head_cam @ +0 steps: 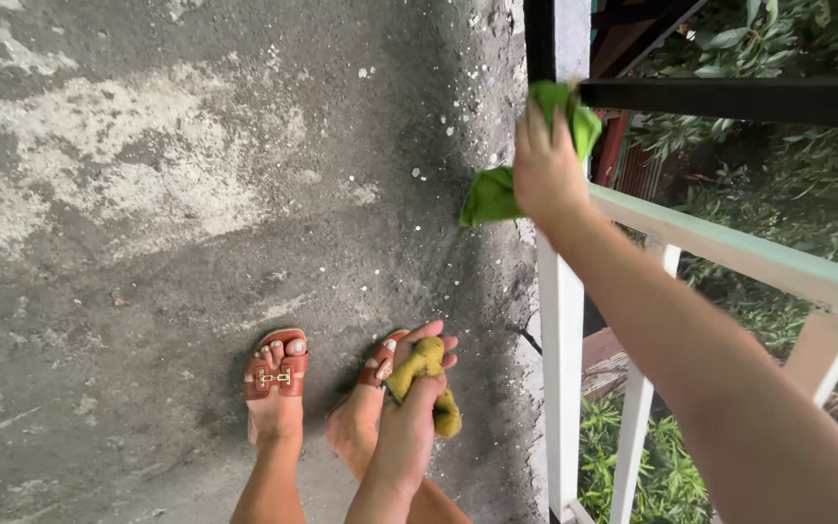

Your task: The person wipes down the white balcony railing using a green cloth and a yellow sponge by hand, moving along the bars and top edge.

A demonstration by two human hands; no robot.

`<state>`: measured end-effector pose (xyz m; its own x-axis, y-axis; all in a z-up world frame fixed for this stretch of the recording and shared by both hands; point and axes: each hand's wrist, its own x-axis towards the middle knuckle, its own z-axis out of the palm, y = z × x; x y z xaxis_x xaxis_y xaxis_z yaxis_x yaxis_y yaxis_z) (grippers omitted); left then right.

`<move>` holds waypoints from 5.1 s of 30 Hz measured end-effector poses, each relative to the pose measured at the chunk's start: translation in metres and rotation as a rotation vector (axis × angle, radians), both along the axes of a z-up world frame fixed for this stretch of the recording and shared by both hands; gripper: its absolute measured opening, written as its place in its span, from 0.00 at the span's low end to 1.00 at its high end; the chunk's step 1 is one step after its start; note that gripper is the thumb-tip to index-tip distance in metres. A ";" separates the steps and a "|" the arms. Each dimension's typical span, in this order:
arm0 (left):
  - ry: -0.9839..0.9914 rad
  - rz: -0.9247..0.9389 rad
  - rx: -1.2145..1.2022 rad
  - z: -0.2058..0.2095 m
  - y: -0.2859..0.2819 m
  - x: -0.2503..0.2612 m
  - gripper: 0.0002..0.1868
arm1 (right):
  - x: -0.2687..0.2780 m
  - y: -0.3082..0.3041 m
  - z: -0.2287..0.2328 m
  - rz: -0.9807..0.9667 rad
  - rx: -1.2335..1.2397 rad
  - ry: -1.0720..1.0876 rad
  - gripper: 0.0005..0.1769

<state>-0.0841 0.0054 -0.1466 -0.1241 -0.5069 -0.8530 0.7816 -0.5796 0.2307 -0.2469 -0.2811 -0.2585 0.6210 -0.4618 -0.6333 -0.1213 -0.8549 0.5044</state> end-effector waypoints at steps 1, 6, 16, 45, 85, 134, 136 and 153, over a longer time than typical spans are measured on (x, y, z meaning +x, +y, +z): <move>-0.011 0.004 -0.018 -0.003 0.001 0.000 0.30 | -0.017 0.014 -0.006 0.001 0.029 0.013 0.27; -0.057 0.045 -0.060 -0.004 0.007 0.012 0.30 | -0.078 0.080 0.011 -0.020 0.383 0.330 0.18; -0.007 0.002 -0.032 -0.005 0.015 -0.017 0.29 | -0.025 0.047 0.038 -0.188 0.097 0.244 0.31; -0.107 -0.014 -0.147 0.098 0.016 0.064 0.27 | -0.023 -0.006 0.312 -0.932 -0.015 0.292 0.19; -0.031 -0.167 -0.385 0.365 -0.019 0.107 0.30 | -0.018 0.012 0.712 -0.838 -0.256 0.185 0.09; -0.247 -0.164 -0.594 0.504 -0.020 0.196 0.33 | -0.063 -0.002 0.702 -0.672 -0.256 0.226 0.14; -0.233 -0.187 -0.565 0.526 -0.031 0.190 0.32 | -0.070 -0.004 0.724 -0.608 -0.264 0.203 0.12; -0.245 -0.161 -0.469 0.486 -0.033 0.161 0.33 | -0.030 0.004 0.496 -0.793 -0.123 0.187 0.18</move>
<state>0.0767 -0.0276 0.3395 -0.0576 -0.8307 -0.5537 0.5823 -0.4785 0.6572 -0.2770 -0.2767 0.2371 -0.0296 -0.7915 -0.6104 -0.5703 -0.4882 0.6606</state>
